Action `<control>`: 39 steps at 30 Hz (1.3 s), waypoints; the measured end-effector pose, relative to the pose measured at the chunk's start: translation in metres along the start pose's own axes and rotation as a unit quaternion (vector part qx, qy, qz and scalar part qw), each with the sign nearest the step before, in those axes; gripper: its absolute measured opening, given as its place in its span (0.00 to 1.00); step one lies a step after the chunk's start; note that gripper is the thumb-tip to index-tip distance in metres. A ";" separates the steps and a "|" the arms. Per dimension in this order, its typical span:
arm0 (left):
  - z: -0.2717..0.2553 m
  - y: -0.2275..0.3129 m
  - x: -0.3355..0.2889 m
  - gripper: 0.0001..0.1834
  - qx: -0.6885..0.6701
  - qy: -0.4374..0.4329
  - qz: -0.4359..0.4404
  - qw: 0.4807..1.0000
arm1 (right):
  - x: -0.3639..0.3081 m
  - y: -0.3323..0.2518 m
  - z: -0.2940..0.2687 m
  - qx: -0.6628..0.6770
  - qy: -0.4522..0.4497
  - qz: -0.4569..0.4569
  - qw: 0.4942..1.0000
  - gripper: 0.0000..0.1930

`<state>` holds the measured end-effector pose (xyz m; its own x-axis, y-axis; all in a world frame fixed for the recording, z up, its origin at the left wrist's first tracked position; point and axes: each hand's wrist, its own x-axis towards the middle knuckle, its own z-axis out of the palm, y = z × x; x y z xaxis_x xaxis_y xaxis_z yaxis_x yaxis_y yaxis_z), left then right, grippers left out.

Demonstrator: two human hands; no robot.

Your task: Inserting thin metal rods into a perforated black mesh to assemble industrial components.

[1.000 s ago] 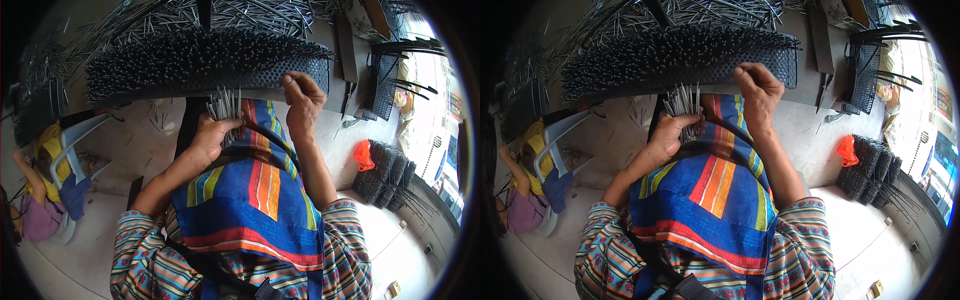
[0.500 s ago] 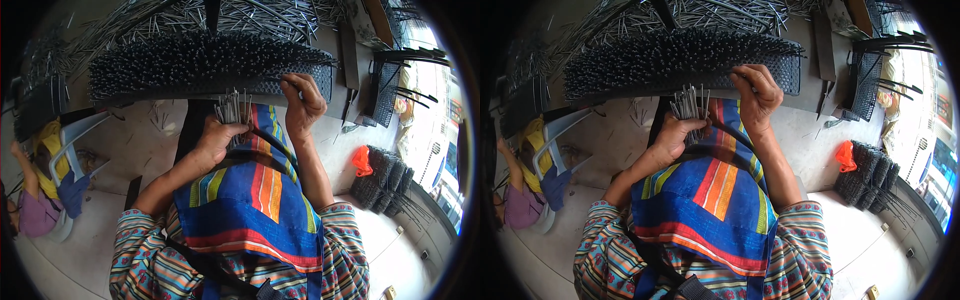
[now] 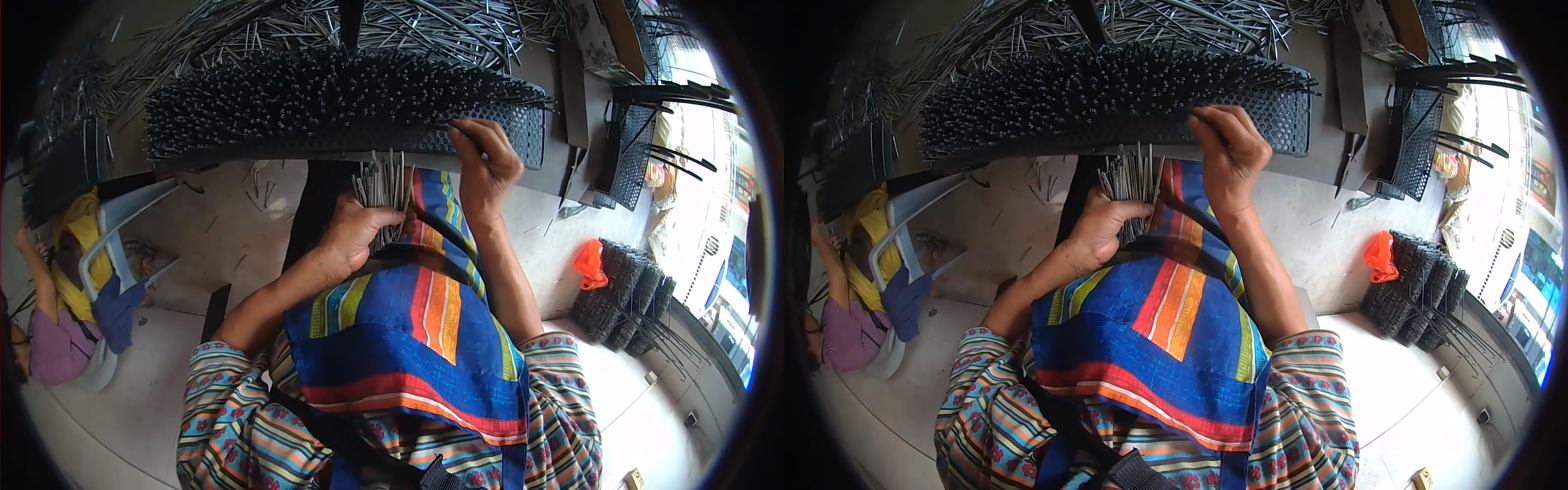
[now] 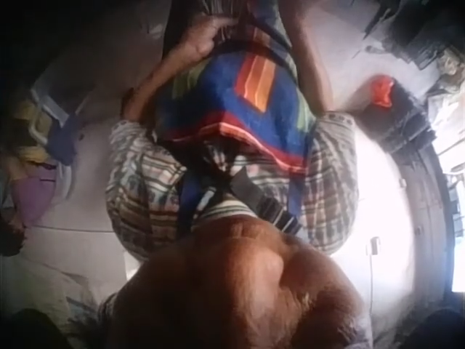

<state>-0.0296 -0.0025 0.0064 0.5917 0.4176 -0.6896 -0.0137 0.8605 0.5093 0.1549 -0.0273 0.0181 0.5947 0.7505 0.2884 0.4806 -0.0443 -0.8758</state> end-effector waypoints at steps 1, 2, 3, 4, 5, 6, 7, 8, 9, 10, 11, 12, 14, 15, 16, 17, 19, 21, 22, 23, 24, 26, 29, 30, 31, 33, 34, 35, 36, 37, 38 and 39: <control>0.000 -0.001 0.002 0.14 -0.015 0.002 -0.001 1.000 | 0.002 0.001 0.004 -0.014 -0.014 -0.001 1.000 0.05; 0.000 -0.001 0.003 0.13 -0.030 0.004 -0.003 1.000 | 0.004 -0.002 0.004 -0.037 -0.025 0.010 0.999 0.05; 0.001 -0.001 0.003 0.13 -0.031 0.004 -0.004 1.000 | 0.006 -0.007 0.005 -0.037 -0.026 0.012 0.999 0.05; 0.002 0.000 0.004 0.13 -0.039 0.006 -0.001 0.999 | 0.008 -0.011 0.005 -0.077 -0.036 0.021 0.996 0.05; 0.003 0.001 0.005 0.12 -0.048 0.008 0.002 0.999 | 0.009 -0.013 0.006 -0.116 -0.046 0.030 0.992 0.05; 0.003 0.001 0.007 0.12 -0.049 0.008 0.000 0.999 | 0.008 -0.011 0.006 -0.117 -0.046 0.031 0.992 0.05; 0.003 0.000 0.008 0.12 -0.050 0.015 -0.005 0.999 | 0.007 -0.008 0.007 -0.084 -0.018 0.020 0.996 0.05; 0.003 -0.001 0.008 0.11 -0.050 0.022 -0.010 0.998 | 0.007 -0.006 0.008 -0.051 0.010 0.008 0.999 0.06; 0.004 0.001 0.008 0.11 -0.051 0.021 -0.012 0.998 | 0.008 -0.005 0.007 -0.053 0.011 0.009 0.999 0.06; 0.005 0.003 0.007 0.11 -0.055 0.024 -0.017 0.998 | 0.008 -0.004 0.006 -0.077 -0.009 -0.004 0.997 0.07; 0.005 0.004 0.006 0.11 -0.059 0.027 -0.022 0.998 | 0.008 -0.003 0.006 -0.102 -0.028 -0.018 0.994 0.07; 0.004 0.003 0.004 0.11 -0.060 0.027 -0.023 0.998 | 0.006 -0.005 0.004 -0.102 -0.029 -0.018 0.994 0.07; 0.001 0.004 0.003 0.11 -0.086 -0.001 -0.001 0.996 | 0.001 -0.012 0.000 -0.131 -0.039 0.001 0.991 0.08; 0.000 0.005 0.002 0.11 -0.087 -0.001 0.000 0.996 | -0.002 -0.013 -0.002 -0.132 -0.039 0.000 0.991 0.08; 0.000 0.006 0.000 0.12 -0.087 -0.018 0.004 0.996 | -0.007 -0.014 -0.005 -0.060 -0.130 0.129 0.981 0.07; 0.000 0.006 -0.002 0.13 -0.086 -0.035 0.009 0.996 | -0.013 -0.014 -0.007 0.013 -0.217 0.255 0.942 0.07; 0.001 0.006 -0.006 0.14 -0.061 -0.032 0.017 0.997 | -0.024 -0.019 0.000 0.079 -0.234 0.269 0.931 0.06; -0.001 0.006 -0.009 0.15 -0.037 -0.027 0.027 0.999 | -0.028 -0.027 0.003 0.189 -0.234 0.404 0.864 0.03; -0.002 0.006 -0.012 0.15 -0.027 -0.020 0.028 0.999 | -0.029 -0.031 0.004 0.219 -0.221 0.411 0.857 0.04; -0.004 0.007 -0.014 0.15 -0.018 -0.012 0.029 0.999 | -0.029 -0.030 0.006 0.220 -0.222 0.409 0.857 0.04; -0.005 0.007 -0.017 0.15 -0.017 -0.012 0.031 0.999 | -0.029 -0.027 0.006 0.214 -0.233 0.410 0.856 0.04; -0.009 0.009 -0.021 0.12 -0.002 0.025 0.067 0.997 | -0.028 -0.029 0.009 0.206 -0.247 0.409 0.854 0.04; -0.031 0.004 -0.017 0.09 0.004 0.060 0.001 0.998 | -0.023 -0.044 0.020 0.197 -0.169 0.332 0.907 0.03; -0.034 0.001 -0.017 0.09 0.002 0.061 0.003 0.998 | -0.020 -0.049 0.027 0.190 -0.110 0.260 0.940 0.02; -0.037 -0.002 -0.018 0.08 -0.023 0.069 0.009 0.997 | -0.017 -0.050 0.032 0.181 -0.047 0.186 0.965 0.01; -0.038 -0.004 -0.022 0.07 -0.049 0.076 0.015 0.996 | -0.013 -0.039 0.043 0.162 -0.031 0.122 0.979 0.03; -0.036 -0.002 -0.024 0.07 -0.047 0.082 0.030 0.995 | -0.010 -0.040 0.051 0.148 -0.028 0.056 0.987 0.04; -0.034 0.000 -0.025 0.08 -0.044 0.087 0.044 0.994 | -0.008 -0.041 0.056 0.134 -0.025 -0.011 0.991 0.05; -0.034 0.003 -0.026 0.08 -0.046 0.087 0.045 0.994 | -0.007 -0.041 0.058 0.134 -0.026 -0.012 0.991 0.05; -0.034 0.005 -0.026 0.08 -0.044 0.083 0.054 0.994 | -0.007 -0.039 0.061 0.114 -0.027 -0.027 0.993 0.06; -0.034 0.007 -0.025 0.08 -0.043 0.079 0.062 0.994 | -0.007 -0.039 0.063 0.094 -0.028 -0.041 0.994 0.07; -0.035 0.009 -0.024 0.08 -0.045 0.079 0.063 0.994 | -0.006 -0.039 0.065 0.094 -0.030 -0.042 0.994 0.07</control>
<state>-0.0723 0.0056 0.0090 0.4460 0.5582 -0.6996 -0.1556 0.8181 0.5536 0.0910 0.0128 0.0254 0.5151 0.7849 0.3445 0.3949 0.1394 -0.9081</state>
